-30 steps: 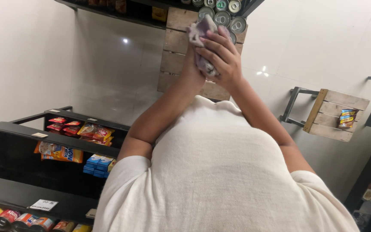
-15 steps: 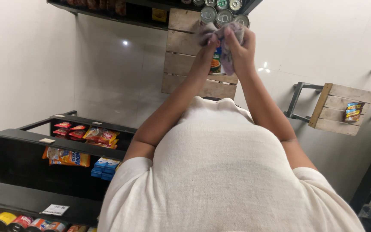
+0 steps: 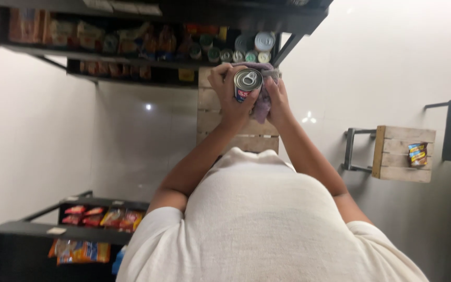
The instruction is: Wiping canned goods with a cloth and organizing them on the grocery store shelves.
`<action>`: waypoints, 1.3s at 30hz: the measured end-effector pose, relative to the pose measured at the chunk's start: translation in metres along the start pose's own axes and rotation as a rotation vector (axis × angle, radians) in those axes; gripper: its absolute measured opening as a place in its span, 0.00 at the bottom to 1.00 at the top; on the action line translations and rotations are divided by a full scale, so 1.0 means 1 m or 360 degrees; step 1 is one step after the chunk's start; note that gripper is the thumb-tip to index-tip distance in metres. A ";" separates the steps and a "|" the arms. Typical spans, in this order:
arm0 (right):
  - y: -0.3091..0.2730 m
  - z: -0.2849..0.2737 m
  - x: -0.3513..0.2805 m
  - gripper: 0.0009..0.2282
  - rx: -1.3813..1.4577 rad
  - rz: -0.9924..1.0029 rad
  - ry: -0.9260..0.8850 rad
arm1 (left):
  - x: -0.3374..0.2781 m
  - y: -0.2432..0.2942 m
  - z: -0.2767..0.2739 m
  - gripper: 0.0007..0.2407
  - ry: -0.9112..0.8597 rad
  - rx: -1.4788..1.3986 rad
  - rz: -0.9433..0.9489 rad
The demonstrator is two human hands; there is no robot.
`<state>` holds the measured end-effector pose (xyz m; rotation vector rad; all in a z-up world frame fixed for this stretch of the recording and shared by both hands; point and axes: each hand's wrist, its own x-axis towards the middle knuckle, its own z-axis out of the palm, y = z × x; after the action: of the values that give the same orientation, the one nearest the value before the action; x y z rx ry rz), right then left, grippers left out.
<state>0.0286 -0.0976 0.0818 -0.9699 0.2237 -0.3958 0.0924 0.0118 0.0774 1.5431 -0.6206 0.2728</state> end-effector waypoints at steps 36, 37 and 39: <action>-0.030 -0.001 0.192 0.15 -0.1938 -0.1053 0.0345 | 0.152 -0.115 0.051 0.21 -0.0107 0.1234 0.0481; -0.025 -0.004 0.179 0.13 -0.1871 -0.1315 0.0453 | 0.138 -0.111 0.048 0.16 -0.0066 0.1148 0.0518; -0.016 -0.009 0.150 0.12 -0.1801 -0.1545 0.0578 | 0.104 -0.114 0.042 0.12 -0.0051 0.1061 0.0538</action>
<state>0.1578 -0.1758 0.0885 -2.1124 0.2988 -1.4323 0.2302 -0.0557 0.0330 2.0738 -0.8708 0.7715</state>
